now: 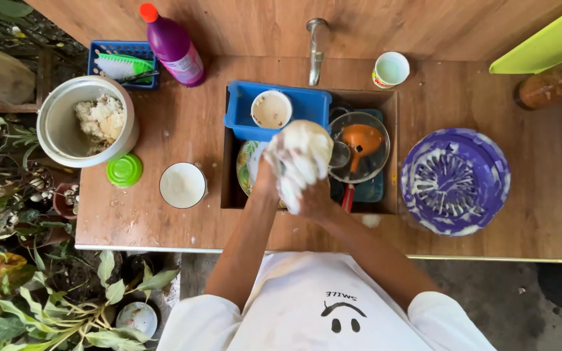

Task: Washing and scrubbing dishes, bowls, and containers in a sink using a sponge.

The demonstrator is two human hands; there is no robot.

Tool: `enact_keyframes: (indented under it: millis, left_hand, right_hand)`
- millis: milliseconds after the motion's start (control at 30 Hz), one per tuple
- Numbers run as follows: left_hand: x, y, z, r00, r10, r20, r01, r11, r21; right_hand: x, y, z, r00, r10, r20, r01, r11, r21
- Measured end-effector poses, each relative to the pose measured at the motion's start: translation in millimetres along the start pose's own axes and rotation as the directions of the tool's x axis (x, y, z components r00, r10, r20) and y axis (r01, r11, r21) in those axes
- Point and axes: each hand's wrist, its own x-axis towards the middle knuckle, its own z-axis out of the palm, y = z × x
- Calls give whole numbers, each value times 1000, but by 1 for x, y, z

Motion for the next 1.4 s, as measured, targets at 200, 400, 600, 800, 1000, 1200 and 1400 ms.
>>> enact_keyframes:
  millis: [200, 400, 600, 800, 1000, 1200, 1400]
  left_hand:
    - [-37, 73, 57, 993, -36, -109, 14, 981, -195]
    - [-54, 29, -5, 876, 372, 308, -425, 294, 856]
    - [-90, 42, -10, 915, 238, 327, -198, -442, 875]
    - [-131, 66, -45, 965, 173, 196, -42, -639, 768]
    - [-150, 111, -89, 926, 372, 62, 258, -744, 616]
    - [-148, 109, -145, 887, 451, 94, 263, -664, 700]
    - [-127, 98, -98, 772, 572, 276, 194, -626, 755]
  right_hand:
    - [-12, 16, 25, 943, 111, -314, -10, 952, 306]
    - [4, 48, 49, 731, 654, 194, -323, 82, 943]
    - [-88, 96, 150, 425, 536, 729, -543, -493, 679]
    - [-18, -31, 105, 11, 619, 785, -920, -302, 251]
    - [-52, -25, 124, 444, 306, 842, -894, 85, 440]
    - [-40, 11, 95, 271, 562, 781, -944, -2, 329]
    - [-71, 104, 84, 303, 706, 640, -883, -45, 468]
